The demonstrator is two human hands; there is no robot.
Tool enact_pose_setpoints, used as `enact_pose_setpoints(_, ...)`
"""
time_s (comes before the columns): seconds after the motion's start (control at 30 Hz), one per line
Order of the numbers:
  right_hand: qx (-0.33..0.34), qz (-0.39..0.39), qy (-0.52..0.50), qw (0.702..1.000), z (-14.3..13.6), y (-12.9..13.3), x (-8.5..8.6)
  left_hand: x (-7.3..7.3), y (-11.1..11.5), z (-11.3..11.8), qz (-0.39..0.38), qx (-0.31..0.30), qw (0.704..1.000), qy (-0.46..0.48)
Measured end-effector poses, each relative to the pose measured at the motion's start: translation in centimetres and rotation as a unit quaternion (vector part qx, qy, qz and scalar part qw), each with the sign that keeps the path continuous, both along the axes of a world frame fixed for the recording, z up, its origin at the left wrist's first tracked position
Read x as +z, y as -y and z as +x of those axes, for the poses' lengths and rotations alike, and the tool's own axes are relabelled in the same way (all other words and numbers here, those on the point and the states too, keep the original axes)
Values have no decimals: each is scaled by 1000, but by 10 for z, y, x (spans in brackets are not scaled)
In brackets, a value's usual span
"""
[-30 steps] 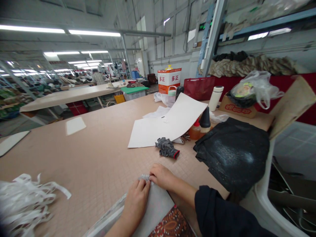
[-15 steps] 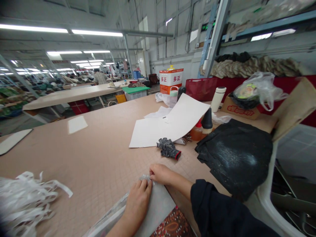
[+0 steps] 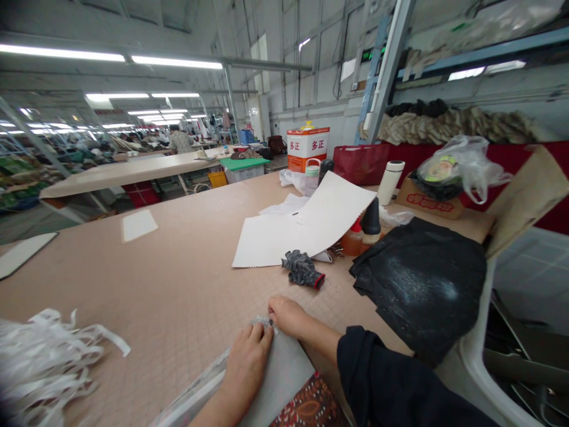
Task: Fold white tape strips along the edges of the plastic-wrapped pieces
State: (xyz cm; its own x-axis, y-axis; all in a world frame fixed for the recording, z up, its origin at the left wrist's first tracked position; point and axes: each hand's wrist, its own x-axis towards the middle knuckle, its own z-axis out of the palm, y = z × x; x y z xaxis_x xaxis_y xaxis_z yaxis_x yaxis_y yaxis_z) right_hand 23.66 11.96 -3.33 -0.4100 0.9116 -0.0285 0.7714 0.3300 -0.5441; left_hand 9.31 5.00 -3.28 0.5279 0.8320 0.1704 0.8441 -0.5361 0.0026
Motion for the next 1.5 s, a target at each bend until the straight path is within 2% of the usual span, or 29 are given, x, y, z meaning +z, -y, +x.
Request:
enact_pose_setpoints(0.17, 11, 30, -40, 999, 0, 20, 0, 0, -2, -1, -17, 17, 998, 55)
enact_pose_setpoints(0.33, 51, 61, -80, 994, 5, 37, -6, 1, -3, -10, -76, 61, 984, 151)
enact_pose_setpoints(0.4, 72, 62, -78, 992, 8, 41, -5, 0, -1, -14, -70, 41, 989, 123)
enact_pose_setpoints(0.5, 110, 96, -52, 988, 10, 48, -1, -2, 4, -16, -23, -20, 999, 27)
enact_pose_setpoints(0.67, 183, 169, 30, 968, 12, 63, 1, 0, 13, -24, 6, -67, 995, -72)
enact_pose_setpoints(0.8, 201, 170, 56, 963, 14, 66, 8, 5, 30, -59, -4, -56, 995, -85)
enact_pose_setpoints(1.0, 204, 144, 56, 967, 14, 68, 18, 4, 68, -142, -11, -40, 999, -4)
enact_pose_setpoints(1.07, 205, 135, 60, 967, 15, 68, 17, 7, 77, -162, -44, -13, 999, 30)
enact_pose_setpoints(1.17, 204, 124, 97, 966, 11, 64, 16, 15, 83, -173, -112, 59, 989, 71)
enact_pose_setpoints(1.23, 189, 124, 139, 964, 0, 63, 18, 21, 83, -171, -151, 98, 979, 99)
enact_pose_setpoints(1.33, 181, 135, 149, 963, -38, 71, 23, 26, 81, -165, -175, 126, 969, 118)
enact_pose_setpoints(1.4, 209, 139, 108, 962, -71, 83, 23, 25, 81, -162, -169, 125, 972, 104)
enact_pose_setpoints(1.5, 253, 164, 78, 950, -112, 101, 16, 22, 85, -160, -127, 89, 986, 58)
